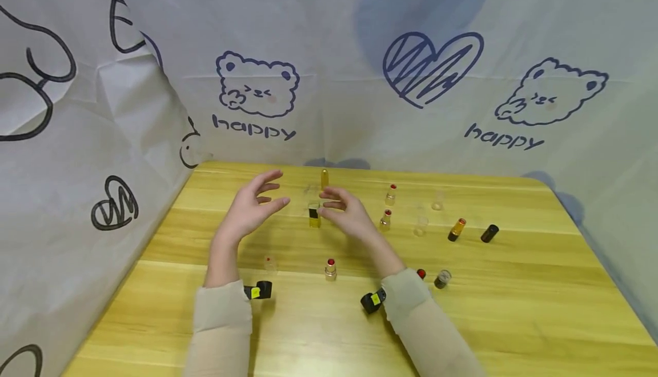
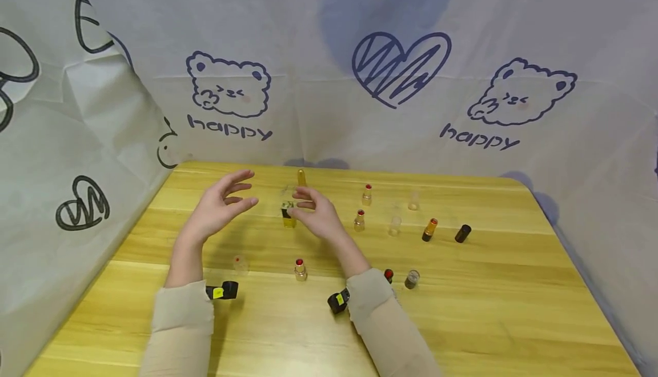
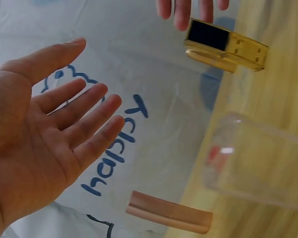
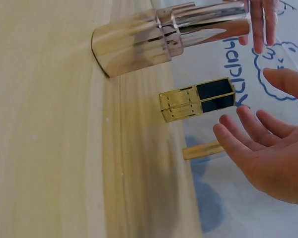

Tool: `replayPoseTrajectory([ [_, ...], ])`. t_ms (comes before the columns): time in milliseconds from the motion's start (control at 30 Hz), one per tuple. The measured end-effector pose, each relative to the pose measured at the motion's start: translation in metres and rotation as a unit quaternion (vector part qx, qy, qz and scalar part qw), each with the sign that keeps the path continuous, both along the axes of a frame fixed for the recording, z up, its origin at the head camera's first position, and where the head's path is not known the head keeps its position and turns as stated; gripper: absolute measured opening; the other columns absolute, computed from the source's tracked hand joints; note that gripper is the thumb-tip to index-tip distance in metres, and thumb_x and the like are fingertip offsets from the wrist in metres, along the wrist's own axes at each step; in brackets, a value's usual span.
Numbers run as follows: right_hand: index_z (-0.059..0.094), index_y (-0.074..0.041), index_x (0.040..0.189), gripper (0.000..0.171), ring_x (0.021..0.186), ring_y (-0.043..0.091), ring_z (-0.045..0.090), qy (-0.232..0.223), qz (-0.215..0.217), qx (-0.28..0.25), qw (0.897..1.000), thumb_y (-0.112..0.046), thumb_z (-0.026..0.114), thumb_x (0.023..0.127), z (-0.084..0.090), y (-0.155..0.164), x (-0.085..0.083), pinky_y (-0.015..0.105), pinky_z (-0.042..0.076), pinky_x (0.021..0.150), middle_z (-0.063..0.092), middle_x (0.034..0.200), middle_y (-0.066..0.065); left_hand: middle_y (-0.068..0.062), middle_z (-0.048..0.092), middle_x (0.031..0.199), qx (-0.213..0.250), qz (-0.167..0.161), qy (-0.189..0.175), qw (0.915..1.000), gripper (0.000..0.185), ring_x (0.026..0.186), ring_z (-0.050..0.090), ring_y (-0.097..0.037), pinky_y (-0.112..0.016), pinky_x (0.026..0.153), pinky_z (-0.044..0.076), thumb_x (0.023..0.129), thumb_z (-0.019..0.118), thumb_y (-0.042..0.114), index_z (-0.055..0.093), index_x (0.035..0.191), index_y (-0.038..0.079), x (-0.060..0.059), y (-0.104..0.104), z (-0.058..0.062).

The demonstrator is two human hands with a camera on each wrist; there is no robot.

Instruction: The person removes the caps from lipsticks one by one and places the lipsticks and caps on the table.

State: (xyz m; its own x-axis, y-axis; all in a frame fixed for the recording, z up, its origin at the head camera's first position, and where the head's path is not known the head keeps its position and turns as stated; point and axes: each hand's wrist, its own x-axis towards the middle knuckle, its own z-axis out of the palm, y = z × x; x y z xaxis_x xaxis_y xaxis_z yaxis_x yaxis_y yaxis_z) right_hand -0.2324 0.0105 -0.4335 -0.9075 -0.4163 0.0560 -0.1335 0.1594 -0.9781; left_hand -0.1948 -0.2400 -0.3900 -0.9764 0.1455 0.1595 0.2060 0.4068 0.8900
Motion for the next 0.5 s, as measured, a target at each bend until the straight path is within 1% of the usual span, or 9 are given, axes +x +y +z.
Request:
replayPoseTrajectory([
  [200, 0.041, 0.0, 0.156, 0.065, 0.138, 0.039, 0.053, -0.009, 0.021, 0.004, 1.0, -0.011, 0.07, 0.099, -0.006, -0.005, -0.01, 0.048, 0.05, 0.11, 0.053, 0.151, 0.019, -0.011, 0.045, 0.159, -0.033, -0.011, -0.018, 0.9992, 0.068, 0.142, 0.047, -0.037, -0.058, 0.116, 0.041, 0.098, 0.075, 0.023, 0.043, 0.157, 0.009, -0.003, 0.005, -0.005],
  [233, 0.041, -0.001, 0.156, 0.064, 0.138, 0.039, 0.052, -0.013, 0.024, 0.007, 1.0, -0.011, 0.07, 0.099, -0.007, -0.004, -0.011, 0.048, 0.049, 0.111, 0.053, 0.152, 0.019, -0.011, 0.046, 0.159, -0.04, -0.012, -0.018, 0.999, 0.068, 0.141, 0.048, -0.038, -0.061, 0.118, 0.037, 0.098, 0.075, 0.023, 0.043, 0.157, 0.009, -0.004, 0.006, -0.007],
  [267, 0.042, -0.001, 0.155, 0.064, 0.138, 0.039, 0.052, -0.018, 0.026, 0.01, 0.999, -0.01, 0.07, 0.099, -0.008, -0.004, -0.012, 0.048, 0.049, 0.111, 0.053, 0.152, 0.018, -0.011, 0.046, 0.159, -0.045, -0.014, -0.02, 0.9987, 0.068, 0.141, 0.048, -0.038, -0.061, 0.117, 0.037, 0.098, 0.074, 0.023, 0.043, 0.157, 0.009, -0.005, 0.007, -0.008],
  [433, 0.047, 0.0, 0.152, 0.059, 0.137, 0.038, 0.054, -0.036, 0.042, 0.027, 0.998, -0.011, 0.071, 0.099, -0.014, -0.003, -0.017, 0.048, 0.048, 0.112, 0.054, 0.151, 0.019, -0.011, 0.047, 0.158, -0.062, -0.025, -0.027, 0.9974, 0.069, 0.14, 0.049, -0.037, -0.058, 0.116, 0.04, 0.098, 0.075, 0.022, 0.043, 0.157, 0.01, -0.01, 0.014, -0.017],
  [467, 0.048, 0.001, 0.151, 0.058, 0.136, 0.038, 0.054, -0.037, 0.048, 0.031, 0.998, -0.011, 0.071, 0.099, -0.015, -0.003, -0.018, 0.048, 0.048, 0.112, 0.054, 0.15, 0.02, -0.011, 0.047, 0.159, -0.063, -0.028, -0.029, 0.9972, 0.069, 0.141, 0.049, -0.036, -0.055, 0.114, 0.045, 0.098, 0.075, 0.021, 0.043, 0.157, 0.01, -0.011, 0.016, -0.017],
  [500, 0.049, 0.002, 0.151, 0.057, 0.135, 0.038, 0.055, -0.037, 0.054, 0.035, 0.997, -0.011, 0.071, 0.099, -0.017, -0.004, -0.02, 0.048, 0.048, 0.112, 0.054, 0.15, 0.022, -0.011, 0.047, 0.159, -0.068, -0.029, -0.03, 0.9968, 0.069, 0.141, 0.049, -0.036, -0.054, 0.113, 0.045, 0.097, 0.075, 0.021, 0.043, 0.157, 0.01, -0.012, 0.017, -0.018],
])
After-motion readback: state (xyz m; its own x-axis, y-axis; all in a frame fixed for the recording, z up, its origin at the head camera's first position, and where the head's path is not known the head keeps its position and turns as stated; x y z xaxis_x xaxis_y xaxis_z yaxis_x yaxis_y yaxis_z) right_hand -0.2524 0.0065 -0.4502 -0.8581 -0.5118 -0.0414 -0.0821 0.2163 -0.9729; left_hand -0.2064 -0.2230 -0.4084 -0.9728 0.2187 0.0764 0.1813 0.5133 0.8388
